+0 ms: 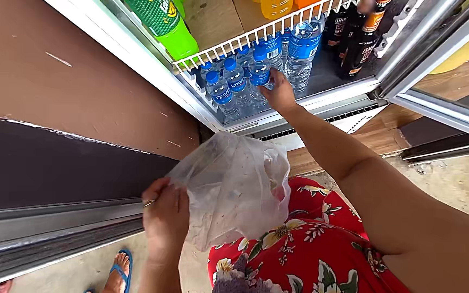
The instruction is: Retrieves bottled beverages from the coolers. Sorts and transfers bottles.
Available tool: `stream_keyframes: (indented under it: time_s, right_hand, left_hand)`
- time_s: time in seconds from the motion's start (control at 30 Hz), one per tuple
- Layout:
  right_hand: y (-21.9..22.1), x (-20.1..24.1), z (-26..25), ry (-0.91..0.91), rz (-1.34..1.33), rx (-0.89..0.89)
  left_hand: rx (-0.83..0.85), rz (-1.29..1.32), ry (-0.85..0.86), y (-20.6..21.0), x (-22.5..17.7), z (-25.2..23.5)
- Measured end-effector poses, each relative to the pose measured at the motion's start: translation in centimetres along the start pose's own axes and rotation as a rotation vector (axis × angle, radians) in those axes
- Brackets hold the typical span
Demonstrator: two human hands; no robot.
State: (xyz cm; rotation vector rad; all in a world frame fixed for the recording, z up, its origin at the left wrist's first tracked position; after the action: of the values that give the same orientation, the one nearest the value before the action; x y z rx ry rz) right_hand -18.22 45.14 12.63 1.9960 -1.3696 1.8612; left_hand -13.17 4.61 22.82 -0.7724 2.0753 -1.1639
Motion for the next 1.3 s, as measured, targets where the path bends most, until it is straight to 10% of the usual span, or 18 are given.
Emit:
stream_keyframes:
  time_s: [0.23, 0.6, 0.83, 1.0, 1.3]
  right_hand:
    - [0.4, 0.8, -0.2, -0.134, -0.001, -0.048]
    - [-0.1, -2.1, 0.8, -0.078, -0.151, 0.024]
    - [-6.3, -2.6, 1.7, -0.136, -0.206, -0.119]
    - [-13.6, -3.9, 0.0, -0.063, -0.3, -0.433]
    - [-12.2, -4.2, -6.5, -0.106, -0.441, 0.117]
  left_hand:
    - [-0.005, -0.05, 0.329, -6.3, -4.3, -3.8]
    - [0.677, 0.055, 0.507, 6.6, -12.6, -7.6]
    - [0.522, 0.152, 0.665, 9.8, -15.1, -11.0]
    - [0.64, 0.062, 0.478, 10.8, -18.5, -15.2]
    - [0.622, 0.003, 0.401, 13.2, -23.9, -21.4]
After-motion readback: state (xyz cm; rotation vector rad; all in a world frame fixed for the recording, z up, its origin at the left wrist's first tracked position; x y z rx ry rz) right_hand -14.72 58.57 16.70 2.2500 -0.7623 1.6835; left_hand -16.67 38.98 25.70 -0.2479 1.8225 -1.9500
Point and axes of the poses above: each hand's wrist, its own z-axis away from the middle knuckle, its own y-axis out of the palm, x = y × z, the point moved 8 cm from there along -z, towards the middle knuckle, and after that the axes turned 2 degrees about x, right-handed, at the moved point
